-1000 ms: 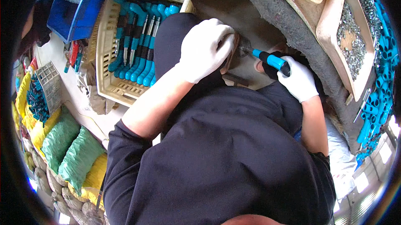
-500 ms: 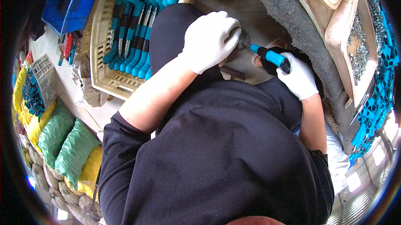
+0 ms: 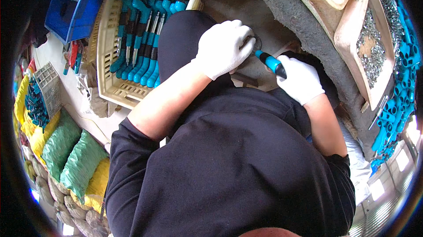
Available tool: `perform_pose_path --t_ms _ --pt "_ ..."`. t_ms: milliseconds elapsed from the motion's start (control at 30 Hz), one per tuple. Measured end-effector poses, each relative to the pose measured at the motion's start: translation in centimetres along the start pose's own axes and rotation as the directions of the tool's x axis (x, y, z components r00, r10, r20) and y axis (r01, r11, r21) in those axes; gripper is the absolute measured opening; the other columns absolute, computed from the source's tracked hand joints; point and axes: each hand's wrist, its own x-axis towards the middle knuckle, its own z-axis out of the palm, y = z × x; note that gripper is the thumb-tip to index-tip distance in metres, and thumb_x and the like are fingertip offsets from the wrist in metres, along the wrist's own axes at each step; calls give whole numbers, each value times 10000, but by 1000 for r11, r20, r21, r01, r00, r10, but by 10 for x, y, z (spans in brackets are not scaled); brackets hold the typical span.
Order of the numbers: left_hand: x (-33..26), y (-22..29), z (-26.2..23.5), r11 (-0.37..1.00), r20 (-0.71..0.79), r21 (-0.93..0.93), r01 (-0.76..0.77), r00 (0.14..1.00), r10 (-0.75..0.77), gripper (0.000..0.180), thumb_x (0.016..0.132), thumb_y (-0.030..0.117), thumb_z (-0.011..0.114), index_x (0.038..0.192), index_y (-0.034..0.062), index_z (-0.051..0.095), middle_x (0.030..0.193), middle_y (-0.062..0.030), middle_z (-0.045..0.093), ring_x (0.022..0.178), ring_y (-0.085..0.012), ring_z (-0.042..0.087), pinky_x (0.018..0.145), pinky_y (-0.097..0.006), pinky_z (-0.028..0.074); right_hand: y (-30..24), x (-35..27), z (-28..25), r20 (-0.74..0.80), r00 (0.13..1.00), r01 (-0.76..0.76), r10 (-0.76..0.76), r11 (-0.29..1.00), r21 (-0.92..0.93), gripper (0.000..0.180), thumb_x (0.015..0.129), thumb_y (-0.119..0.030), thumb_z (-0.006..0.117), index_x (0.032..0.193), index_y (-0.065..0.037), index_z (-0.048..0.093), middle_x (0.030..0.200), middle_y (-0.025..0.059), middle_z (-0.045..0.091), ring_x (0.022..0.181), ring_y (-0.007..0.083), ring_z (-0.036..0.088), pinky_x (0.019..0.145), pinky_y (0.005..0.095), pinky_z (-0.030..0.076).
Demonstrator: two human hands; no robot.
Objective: Assembling teal plastic housings and metal components for hardware parts at a factory workstation.
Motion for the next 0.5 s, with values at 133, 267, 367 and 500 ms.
perform_pose_path --t_ms 133,267,367,500 --pt "-2 -3 0 1000 39 16 1 999 -2 177 800 249 650 851 81 635 783 -98 570 750 -283 601 653 -361 491 7 1 -2 54 994 -102 96 989 104 234 784 -203 616 983 -98 553 827 169 608 779 378 615 675 477 486" --pt "-3 -5 5 1000 20 23 -21 1000 20 184 804 256 643 849 78 625 777 -101 564 744 -284 597 652 -367 491 11 -2 5 33 994 -106 103 990 93 242 782 -204 618 996 -107 560 838 165 615 789 380 613 684 476 488" --pt "-5 -5 4 1000 23 26 -14 1000 13 193 807 265 640 841 75 622 776 -103 565 752 -282 601 653 -368 491 10 0 16 25 998 -62 61 997 53 246 779 -205 625 997 -111 560 819 157 608 774 371 615 680 467 494" --pt "1 -1 11 994 104 -102 -41 993 51 309 807 348 644 927 64 639 811 -122 579 789 -306 605 686 -385 495 4 13 32 103 995 31 -21 994 -103 301 767 -217 641 1009 -54 569 864 169 633 801 334 641 693 434 516"
